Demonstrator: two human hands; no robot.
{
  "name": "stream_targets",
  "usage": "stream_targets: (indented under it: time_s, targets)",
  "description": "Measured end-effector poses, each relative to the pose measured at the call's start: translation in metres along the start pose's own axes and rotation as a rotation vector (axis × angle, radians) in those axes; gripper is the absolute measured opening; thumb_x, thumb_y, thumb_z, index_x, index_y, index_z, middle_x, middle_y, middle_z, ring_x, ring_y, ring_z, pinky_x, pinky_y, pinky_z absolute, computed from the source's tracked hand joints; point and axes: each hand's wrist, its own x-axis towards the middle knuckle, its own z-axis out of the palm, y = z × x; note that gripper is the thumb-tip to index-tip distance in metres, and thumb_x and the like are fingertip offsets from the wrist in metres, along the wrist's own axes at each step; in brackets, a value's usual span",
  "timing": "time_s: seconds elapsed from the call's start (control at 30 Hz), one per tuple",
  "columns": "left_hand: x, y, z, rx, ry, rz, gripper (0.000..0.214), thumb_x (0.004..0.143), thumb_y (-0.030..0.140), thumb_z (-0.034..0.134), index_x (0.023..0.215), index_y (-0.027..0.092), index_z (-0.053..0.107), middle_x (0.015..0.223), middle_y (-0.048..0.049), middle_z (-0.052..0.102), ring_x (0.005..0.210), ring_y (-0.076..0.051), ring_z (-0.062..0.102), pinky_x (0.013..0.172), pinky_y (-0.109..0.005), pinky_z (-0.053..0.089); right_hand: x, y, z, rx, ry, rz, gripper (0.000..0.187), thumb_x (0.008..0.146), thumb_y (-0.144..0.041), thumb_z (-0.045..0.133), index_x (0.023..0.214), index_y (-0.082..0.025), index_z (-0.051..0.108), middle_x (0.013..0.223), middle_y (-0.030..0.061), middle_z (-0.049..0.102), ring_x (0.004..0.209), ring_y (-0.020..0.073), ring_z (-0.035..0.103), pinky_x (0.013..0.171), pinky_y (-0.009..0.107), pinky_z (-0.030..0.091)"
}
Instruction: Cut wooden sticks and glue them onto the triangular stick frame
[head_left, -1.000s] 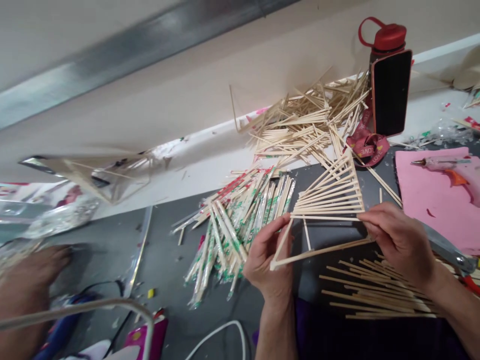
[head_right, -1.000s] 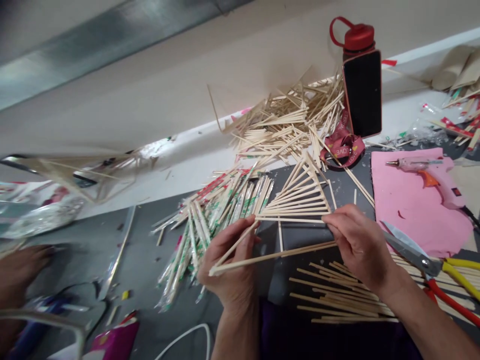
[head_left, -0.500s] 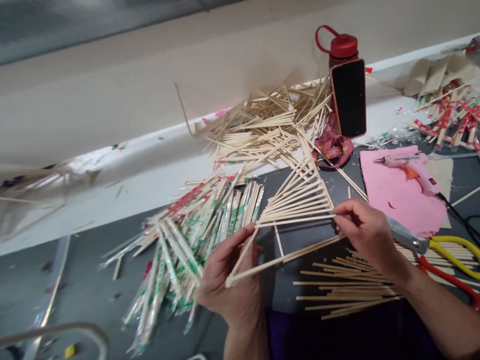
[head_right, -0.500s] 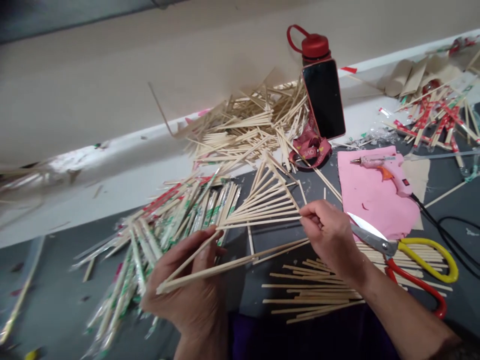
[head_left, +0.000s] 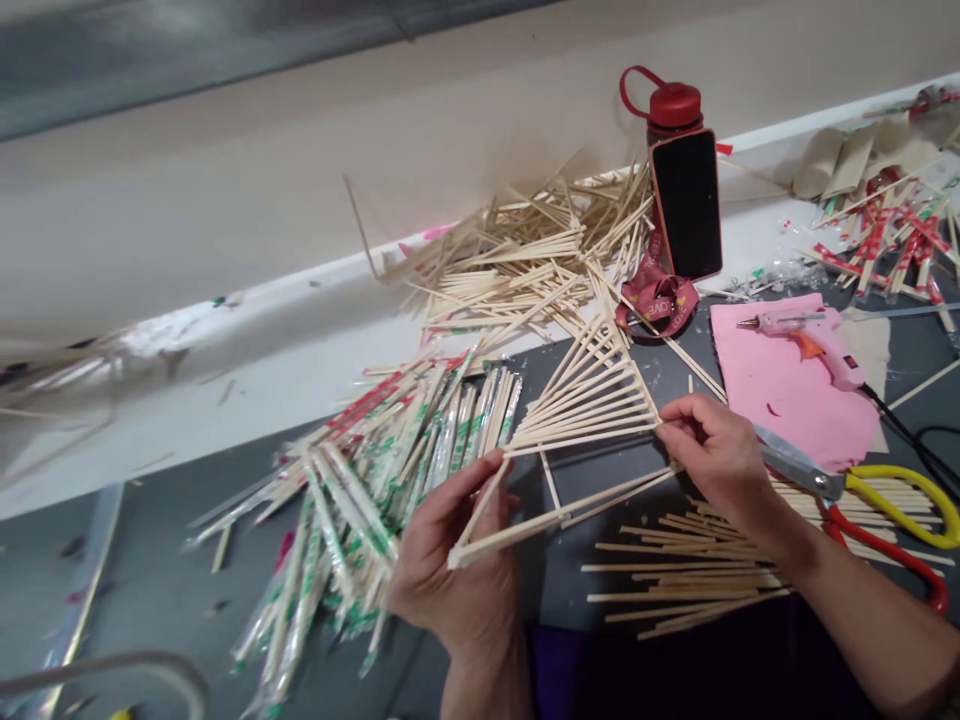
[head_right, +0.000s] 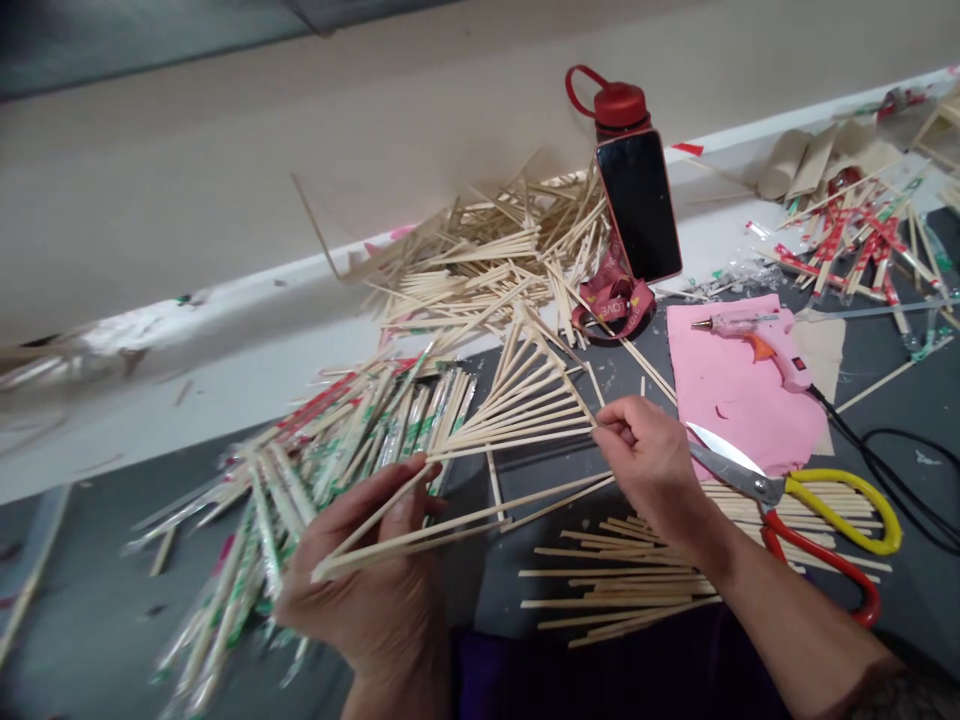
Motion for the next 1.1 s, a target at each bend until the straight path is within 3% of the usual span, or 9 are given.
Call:
stream_targets:
  time_s: [0.17,0.4,0.67,1.1]
  targets:
    - [0.0009,0.0019,-0.0004,-0.002,-0.027,-0.006,0.017,0.074,0.029,0.077,0.09,0.021,0.076,0.084,-0.0009,0.076,0.063,-0.015,0.068,0.053,-0.026,0.055,0.0004,0.0011,-0.0018,-0.011,-0.064,-0.013,0.014,0.086,-0.023,0.057,0.088,-0.018,0.07,0.075,0.0022,0.069,0.052,0.0104,0.057,0.052,0.024,0.045]
    - [-0.0006,0.0067,0.0025,-0.057,-0.013,-0.082,0.016,0.073,0.028,0.077,0.087,0.02,0.076,0.083,-0.0016,0.076,0.057,-0.014,0.066,0.05,-0.025,0.054,-0.0014,-0.0035,-0.0014,0.042,-0.083,0.095,0.015,0.086,-0.021,0.059,0.084,-0.018,0.074,0.067,-0.001,0.068,0.047,0.0093,0.06,0.05,0.022,0.046]
    - [-0.0024,0.0051,0.0031,-0.101,-0.01,-0.172,0.019,0.072,0.028,0.077,0.089,0.019,0.075,0.084,-0.0029,0.076,0.064,-0.016,0.07,0.056,-0.026,0.058,-0.0024,0.0025,0.0008,-0.123,-0.001,-0.159,0.022,0.086,-0.015,0.052,0.086,-0.019,0.075,0.066,0.0002,0.068,0.054,0.0123,0.06,0.06,0.024,0.048]
    - [-0.0018,-0.0008,0.0015,-0.128,-0.022,-0.175,0.02,0.074,0.027,0.077,0.09,0.017,0.076,0.083,-0.0037,0.076,0.06,-0.013,0.069,0.052,-0.022,0.057,-0.0024,0.0041,0.0007,-0.114,-0.021,-0.179,0.023,0.087,-0.016,0.053,0.087,-0.019,0.076,0.064,0.0001,0.068,0.053,0.0122,0.059,0.06,0.024,0.049]
